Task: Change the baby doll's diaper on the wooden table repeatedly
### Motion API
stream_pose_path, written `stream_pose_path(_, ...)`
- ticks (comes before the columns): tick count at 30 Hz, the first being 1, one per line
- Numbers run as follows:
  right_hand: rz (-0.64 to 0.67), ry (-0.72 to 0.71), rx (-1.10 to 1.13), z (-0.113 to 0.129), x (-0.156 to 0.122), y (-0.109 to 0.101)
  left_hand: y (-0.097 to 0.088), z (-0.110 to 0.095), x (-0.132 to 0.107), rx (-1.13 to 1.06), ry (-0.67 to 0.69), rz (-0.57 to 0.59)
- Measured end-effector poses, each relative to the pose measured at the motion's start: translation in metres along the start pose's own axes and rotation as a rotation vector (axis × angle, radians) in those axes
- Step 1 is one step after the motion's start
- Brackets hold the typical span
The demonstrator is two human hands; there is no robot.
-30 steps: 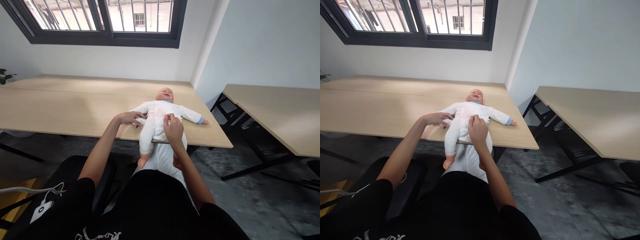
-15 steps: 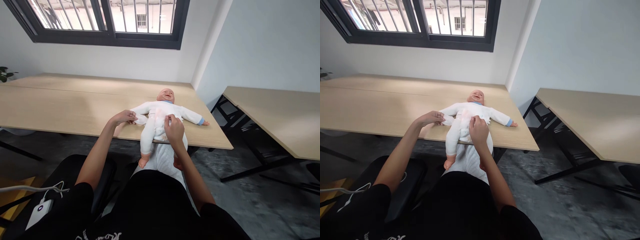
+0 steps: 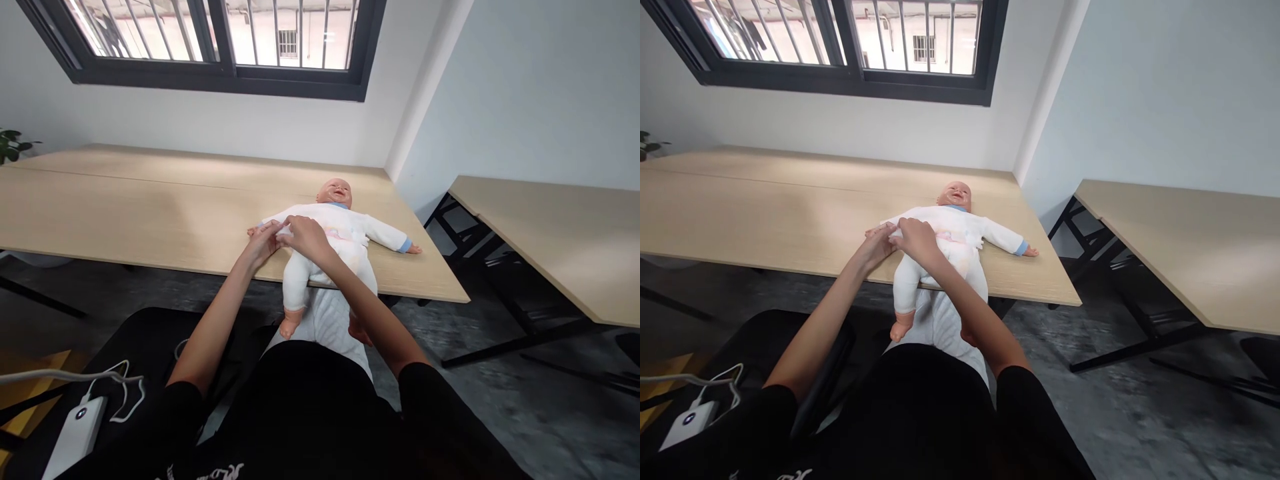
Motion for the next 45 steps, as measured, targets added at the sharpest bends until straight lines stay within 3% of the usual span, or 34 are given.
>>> stream_pose_path(6,-0.048,0.051,-0.038,-0.005,-0.005,0.003,0.001,0.0,-0.003,-0.005,-0.013,-0.005)
stream_pose_path(18,0.029,0.069,0.07,-0.01,-0.001,0.014,-0.008,0.007,0.002,-0.041,0.027,-0.01)
stream_pose_path(35,-0.151,0.124,0.386,-0.019,-0.002,0.006,-0.007,0.005,-0.001,-0.031,0.029,-0.011)
stream_pose_path(45,-0.224,0.158,0.285,-0.024,-0.004,0.006,0.001,0.003,-0.005,0.153,0.023,-0.012)
Point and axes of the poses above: each hand's wrist, its own x-axis towards the middle knuckle, its own y-axis out of the palm, z = x × y, the point moved 7 cm from there along x, towards the middle knuckle, and after that the axes turned 14 degrees about x, right-handed, at the moved point
